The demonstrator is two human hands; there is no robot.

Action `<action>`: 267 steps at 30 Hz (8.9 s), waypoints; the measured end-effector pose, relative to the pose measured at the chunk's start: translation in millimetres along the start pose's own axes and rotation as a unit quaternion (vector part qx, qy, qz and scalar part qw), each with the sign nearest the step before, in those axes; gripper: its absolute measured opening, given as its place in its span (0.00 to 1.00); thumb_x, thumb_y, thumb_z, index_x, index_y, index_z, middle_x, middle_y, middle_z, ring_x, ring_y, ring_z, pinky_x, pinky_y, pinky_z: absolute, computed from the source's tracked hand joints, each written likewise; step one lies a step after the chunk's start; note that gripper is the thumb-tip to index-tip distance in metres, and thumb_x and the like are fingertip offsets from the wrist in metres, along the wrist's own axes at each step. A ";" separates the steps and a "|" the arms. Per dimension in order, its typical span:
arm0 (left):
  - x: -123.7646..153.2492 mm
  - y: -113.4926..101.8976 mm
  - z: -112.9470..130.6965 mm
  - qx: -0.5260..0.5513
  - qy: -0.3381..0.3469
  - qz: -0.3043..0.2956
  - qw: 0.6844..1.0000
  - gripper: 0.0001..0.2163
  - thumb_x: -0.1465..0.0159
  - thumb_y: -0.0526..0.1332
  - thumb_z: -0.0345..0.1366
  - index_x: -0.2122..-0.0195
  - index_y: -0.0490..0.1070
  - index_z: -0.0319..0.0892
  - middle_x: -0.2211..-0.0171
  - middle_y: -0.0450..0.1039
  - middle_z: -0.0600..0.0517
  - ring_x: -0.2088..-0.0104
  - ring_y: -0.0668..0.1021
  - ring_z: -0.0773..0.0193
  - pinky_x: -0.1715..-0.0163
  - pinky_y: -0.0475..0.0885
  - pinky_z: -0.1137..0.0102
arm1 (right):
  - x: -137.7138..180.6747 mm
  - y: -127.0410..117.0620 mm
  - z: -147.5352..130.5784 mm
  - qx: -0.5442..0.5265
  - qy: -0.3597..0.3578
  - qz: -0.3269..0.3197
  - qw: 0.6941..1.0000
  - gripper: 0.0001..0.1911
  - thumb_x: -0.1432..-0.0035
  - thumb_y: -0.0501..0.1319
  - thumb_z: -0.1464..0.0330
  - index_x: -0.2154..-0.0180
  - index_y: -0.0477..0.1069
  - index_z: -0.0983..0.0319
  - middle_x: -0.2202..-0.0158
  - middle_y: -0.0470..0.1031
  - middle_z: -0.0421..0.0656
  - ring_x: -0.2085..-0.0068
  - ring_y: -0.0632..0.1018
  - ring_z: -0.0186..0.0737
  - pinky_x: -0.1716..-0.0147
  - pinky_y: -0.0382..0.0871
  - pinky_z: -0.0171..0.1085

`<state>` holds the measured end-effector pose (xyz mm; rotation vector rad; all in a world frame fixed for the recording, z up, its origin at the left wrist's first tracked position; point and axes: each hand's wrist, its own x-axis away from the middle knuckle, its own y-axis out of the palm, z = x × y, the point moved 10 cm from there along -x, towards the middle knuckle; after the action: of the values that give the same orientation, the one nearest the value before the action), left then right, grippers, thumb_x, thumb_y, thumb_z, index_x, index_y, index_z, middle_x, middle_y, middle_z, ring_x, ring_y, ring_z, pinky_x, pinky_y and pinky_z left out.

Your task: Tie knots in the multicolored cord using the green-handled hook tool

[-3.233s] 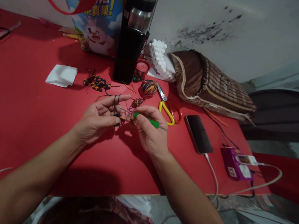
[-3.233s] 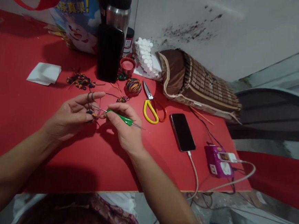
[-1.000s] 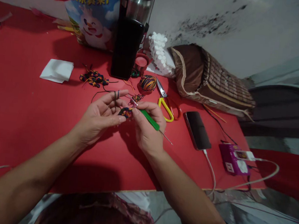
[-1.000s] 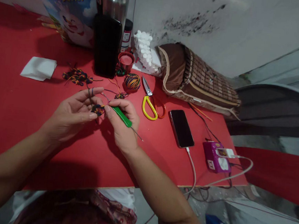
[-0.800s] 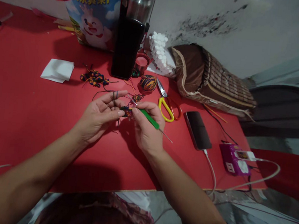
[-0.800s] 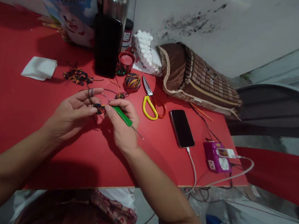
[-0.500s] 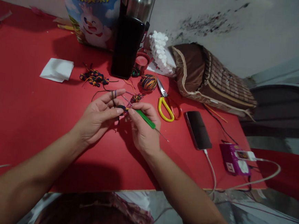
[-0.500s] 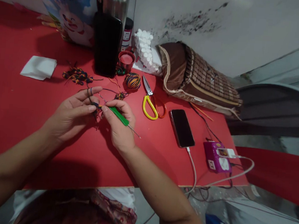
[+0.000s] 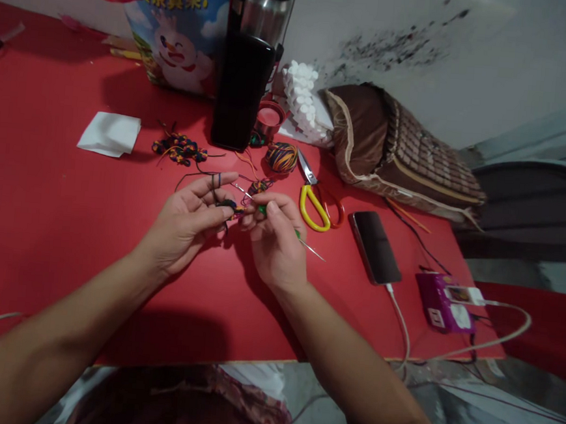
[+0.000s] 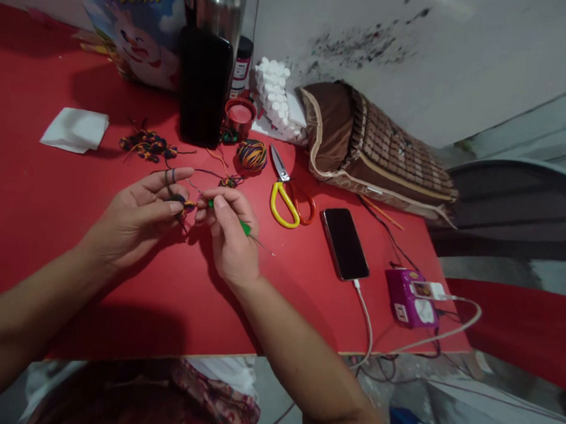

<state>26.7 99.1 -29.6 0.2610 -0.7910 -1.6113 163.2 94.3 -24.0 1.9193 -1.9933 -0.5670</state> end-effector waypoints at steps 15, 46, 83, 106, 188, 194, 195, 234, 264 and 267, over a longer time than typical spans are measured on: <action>9.7 -6.6 17.2 -0.084 0.078 0.063 0.991 0.18 0.45 0.74 0.23 0.52 0.85 0.40 0.66 0.76 0.55 0.70 0.76 0.73 0.73 0.73 0.80 | -2.1 10.2 -11.4 -0.012 -0.016 -0.120 0.993 0.02 0.42 0.73 0.67 0.65 0.85 0.57 0.71 0.80 0.40 0.71 0.78 0.34 0.75 0.71 0.32; 9.8 -4.3 13.9 -0.109 0.047 0.049 0.992 0.20 0.44 0.75 0.26 0.49 0.84 0.42 0.65 0.76 0.54 0.73 0.76 0.72 0.76 0.74 0.77 | -2.7 1.4 -11.7 0.020 -0.011 -0.056 0.998 0.08 0.42 0.75 0.62 0.61 0.82 0.55 0.69 0.81 0.40 0.68 0.78 0.36 0.68 0.74 0.37; 9.4 3.9 -7.8 0.011 -0.051 0.013 0.999 0.19 0.48 0.76 0.22 0.53 0.84 0.36 0.69 0.77 0.54 0.83 0.64 0.82 0.84 0.58 0.83 | 1.1 -10.1 -4.8 0.166 -0.054 -0.015 0.985 0.07 0.39 0.74 0.64 0.60 0.80 0.54 0.62 0.81 0.38 0.61 0.79 0.36 0.59 0.75 0.37; 13.9 -2.8 2.6 -0.092 -0.007 0.069 0.993 0.18 0.46 0.78 0.28 0.52 0.85 0.40 0.66 0.79 0.53 0.72 0.77 0.71 0.73 0.73 0.76 | -11.7 -2.8 -4.8 0.006 0.022 -0.059 0.998 0.08 0.40 0.70 0.62 0.69 0.80 0.58 0.71 0.76 0.39 0.73 0.73 0.32 0.72 0.71 0.34; 14.9 -20.3 18.3 -0.119 0.117 0.148 0.975 0.18 0.44 0.73 0.25 0.52 0.82 0.43 0.67 0.77 0.55 0.80 0.70 0.77 0.84 0.64 0.80 | 37.9 48.5 -51.2 0.440 -0.321 -0.130 0.829 0.09 0.27 0.58 0.74 0.53 0.74 0.56 0.59 0.81 0.44 0.55 0.81 0.42 0.54 0.78 0.45; 13.7 -16.9 11.8 -0.102 0.102 0.134 0.980 0.19 0.45 0.73 0.24 0.52 0.81 0.41 0.68 0.77 0.56 0.81 0.69 0.77 0.84 0.64 0.80 | 37.9 46.3 -51.1 0.446 -0.324 -0.123 0.825 0.09 0.26 0.57 0.72 0.51 0.74 0.55 0.57 0.82 0.44 0.54 0.81 0.43 0.52 0.78 0.46; 13.8 -15.8 9.9 -0.095 0.095 0.131 0.982 0.19 0.45 0.73 0.24 0.52 0.81 0.41 0.68 0.77 0.56 0.82 0.69 0.78 0.85 0.63 0.81 | 37.4 45.7 -50.9 0.446 -0.325 -0.123 0.825 0.09 0.25 0.57 0.72 0.51 0.74 0.55 0.57 0.82 0.44 0.54 0.82 0.43 0.52 0.78 0.47; 17.7 -5.5 38.6 -0.217 0.214 0.101 0.947 0.21 0.44 0.72 0.24 0.50 0.86 0.47 0.64 0.77 0.55 0.76 0.66 0.75 0.77 0.67 0.78 | 51.3 57.9 -57.7 0.537 -0.383 -0.138 0.739 0.15 0.26 0.59 0.72 0.41 0.73 0.61 0.56 0.87 0.48 0.59 0.85 0.42 0.59 0.79 0.40; 4.8 -14.4 24.6 -0.171 0.082 0.062 0.980 0.18 0.44 0.75 0.29 0.51 0.86 0.44 0.62 0.78 0.53 0.74 0.75 0.72 0.76 0.76 0.77 | 12.2 10.4 -46.9 0.251 -0.099 -0.094 0.958 0.08 0.28 0.66 0.64 0.56 0.83 0.59 0.76 0.76 0.35 0.76 0.73 0.30 0.71 0.70 0.36; 5.1 -12.2 29.9 -0.196 0.101 0.058 0.974 0.19 0.44 0.76 0.30 0.50 0.85 0.42 0.65 0.79 0.52 0.72 0.77 0.71 0.75 0.77 0.77 | 12.8 10.8 -48.6 0.253 -0.104 -0.096 0.957 0.07 0.28 0.66 0.65 0.56 0.83 0.59 0.75 0.77 0.35 0.77 0.72 0.29 0.72 0.68 0.35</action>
<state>-1.4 104.6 -13.7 0.0892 -0.3165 -1.5634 176.7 78.6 23.0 2.4648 -2.2631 -0.3312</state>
